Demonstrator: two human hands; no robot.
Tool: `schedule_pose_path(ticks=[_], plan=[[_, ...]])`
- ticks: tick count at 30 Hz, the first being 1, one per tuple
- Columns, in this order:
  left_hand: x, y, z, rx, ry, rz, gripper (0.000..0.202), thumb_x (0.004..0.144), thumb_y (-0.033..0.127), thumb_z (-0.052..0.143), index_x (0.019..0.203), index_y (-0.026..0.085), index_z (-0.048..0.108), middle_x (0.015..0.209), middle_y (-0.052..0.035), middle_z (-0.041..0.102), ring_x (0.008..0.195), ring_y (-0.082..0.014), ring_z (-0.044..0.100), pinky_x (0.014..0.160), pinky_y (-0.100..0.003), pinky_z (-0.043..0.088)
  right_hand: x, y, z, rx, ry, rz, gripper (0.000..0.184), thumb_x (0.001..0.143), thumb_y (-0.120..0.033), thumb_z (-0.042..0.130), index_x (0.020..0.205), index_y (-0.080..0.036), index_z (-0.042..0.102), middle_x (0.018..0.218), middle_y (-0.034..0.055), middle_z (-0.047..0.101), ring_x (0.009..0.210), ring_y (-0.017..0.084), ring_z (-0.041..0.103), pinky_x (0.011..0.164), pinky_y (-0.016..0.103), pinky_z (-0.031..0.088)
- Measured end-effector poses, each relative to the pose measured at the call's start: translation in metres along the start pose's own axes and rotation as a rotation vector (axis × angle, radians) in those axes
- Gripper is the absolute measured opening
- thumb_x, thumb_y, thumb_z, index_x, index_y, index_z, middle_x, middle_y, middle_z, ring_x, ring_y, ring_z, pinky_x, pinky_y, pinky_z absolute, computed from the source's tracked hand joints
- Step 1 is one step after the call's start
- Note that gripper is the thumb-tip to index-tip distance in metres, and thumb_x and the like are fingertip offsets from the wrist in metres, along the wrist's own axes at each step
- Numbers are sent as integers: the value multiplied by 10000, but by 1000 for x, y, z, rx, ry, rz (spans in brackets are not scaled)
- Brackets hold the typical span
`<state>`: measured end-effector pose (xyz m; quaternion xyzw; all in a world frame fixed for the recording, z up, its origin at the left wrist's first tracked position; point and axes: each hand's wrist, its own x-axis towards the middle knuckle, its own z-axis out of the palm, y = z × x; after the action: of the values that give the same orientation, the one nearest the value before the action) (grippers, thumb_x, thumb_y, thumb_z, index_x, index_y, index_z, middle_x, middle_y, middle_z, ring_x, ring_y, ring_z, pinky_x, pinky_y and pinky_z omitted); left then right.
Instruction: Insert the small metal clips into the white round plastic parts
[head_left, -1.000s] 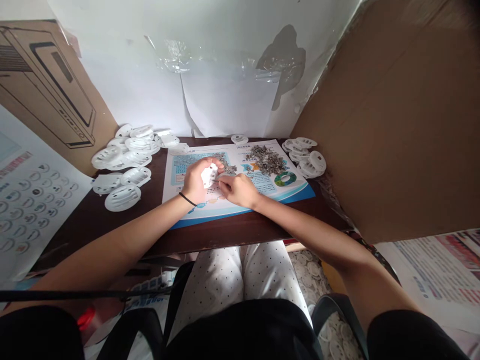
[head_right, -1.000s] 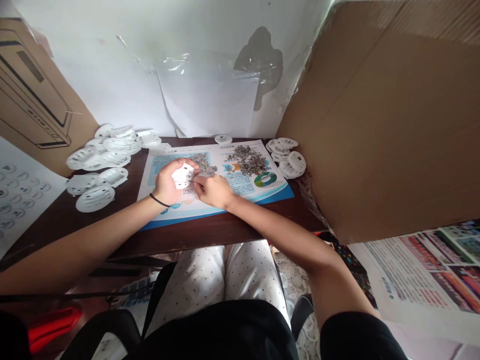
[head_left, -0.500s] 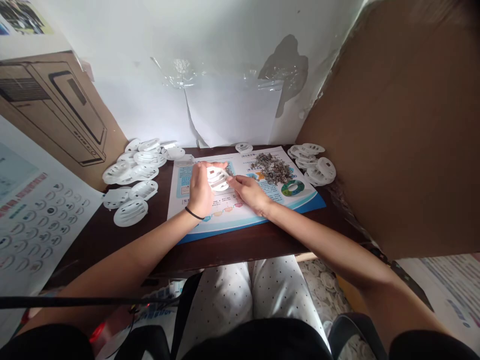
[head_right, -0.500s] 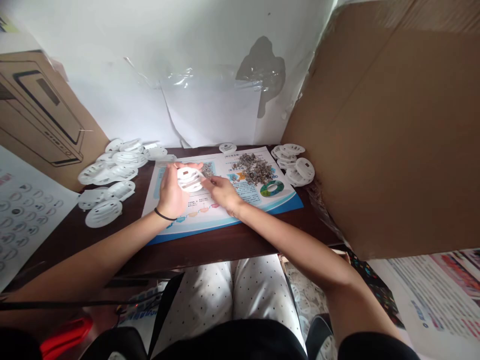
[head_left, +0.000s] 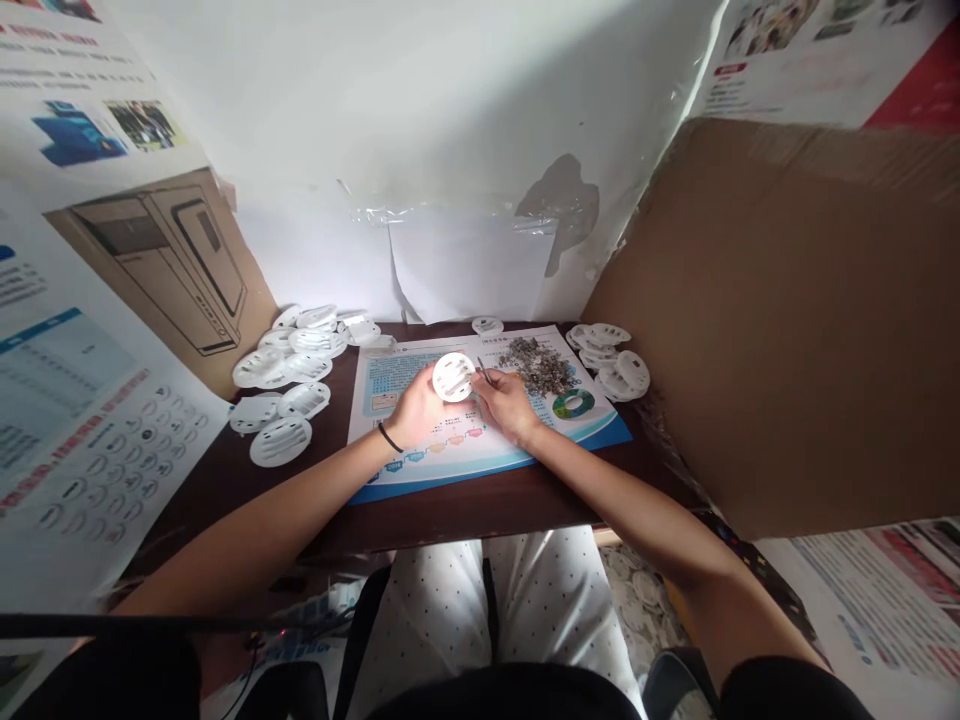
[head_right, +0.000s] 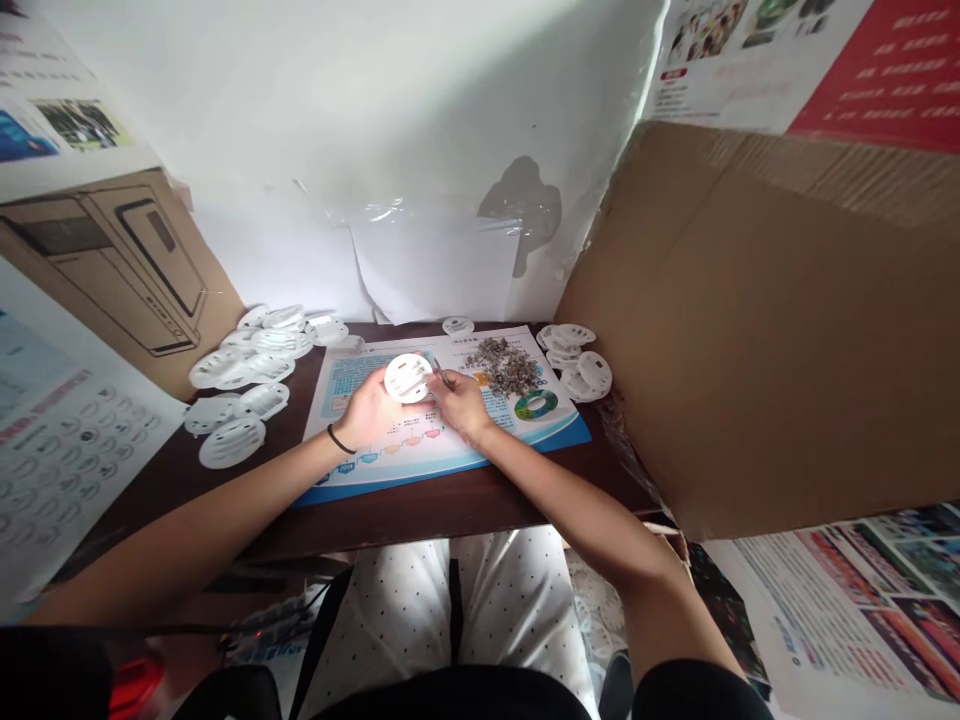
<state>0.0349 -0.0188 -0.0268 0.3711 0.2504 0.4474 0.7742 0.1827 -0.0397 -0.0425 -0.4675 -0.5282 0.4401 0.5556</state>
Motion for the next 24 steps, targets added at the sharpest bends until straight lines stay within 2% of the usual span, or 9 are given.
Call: schedule_pose_path(ticks=[2,5,10,13,16,20,24], plan=[[1,1,-4,-5,-48,-26,404,914,414,425,1166,165,618,1225,-120,632,1155,-278,579,873,-448,541,1,3,0,-85,25,-91,412,773,-523,574,570,-217,387,535,-61,341,527,92,324,512,251,270],[1,2,-10,2,-65,-72,440,923,487,434,1187,186,617,1232,-130,625,1142,-286,591,851,-465,553,1,7,-2,-171,22,-94,372,808,-483,529,587,-213,401,544,-54,377,550,105,356,537,253,294],[0,4,-17,12,-120,-157,455,889,499,547,1266,248,588,1227,-123,630,1092,-283,626,842,-461,566,2,6,-8,-166,-184,-39,308,848,-469,503,737,-187,554,659,-19,534,612,125,455,621,262,372],[1,6,-16,74,-44,-121,453,917,516,484,1197,188,623,1187,-151,645,1044,-266,648,824,-409,579,2,3,-8,-222,-195,-6,375,829,-516,510,625,-204,471,558,-42,432,551,116,394,563,251,333],[1,8,-13,78,61,-187,523,970,520,311,1183,143,605,1145,-172,657,1013,-264,661,793,-413,586,2,4,-6,-275,-106,-3,430,836,-555,472,579,-218,402,516,-50,361,531,114,366,533,246,303],[1,12,-10,38,72,-228,582,964,556,282,1206,110,567,1151,-186,648,1027,-290,660,783,-443,587,0,11,-6,-247,-23,48,344,883,-523,400,784,-215,518,536,-50,425,504,121,388,509,239,322],[2,10,-11,10,47,-155,566,935,608,324,1132,140,574,1195,-164,623,999,-271,667,719,-389,598,-4,8,-9,-299,-99,17,282,877,-471,427,896,-216,544,574,-45,484,503,121,418,522,241,351]])
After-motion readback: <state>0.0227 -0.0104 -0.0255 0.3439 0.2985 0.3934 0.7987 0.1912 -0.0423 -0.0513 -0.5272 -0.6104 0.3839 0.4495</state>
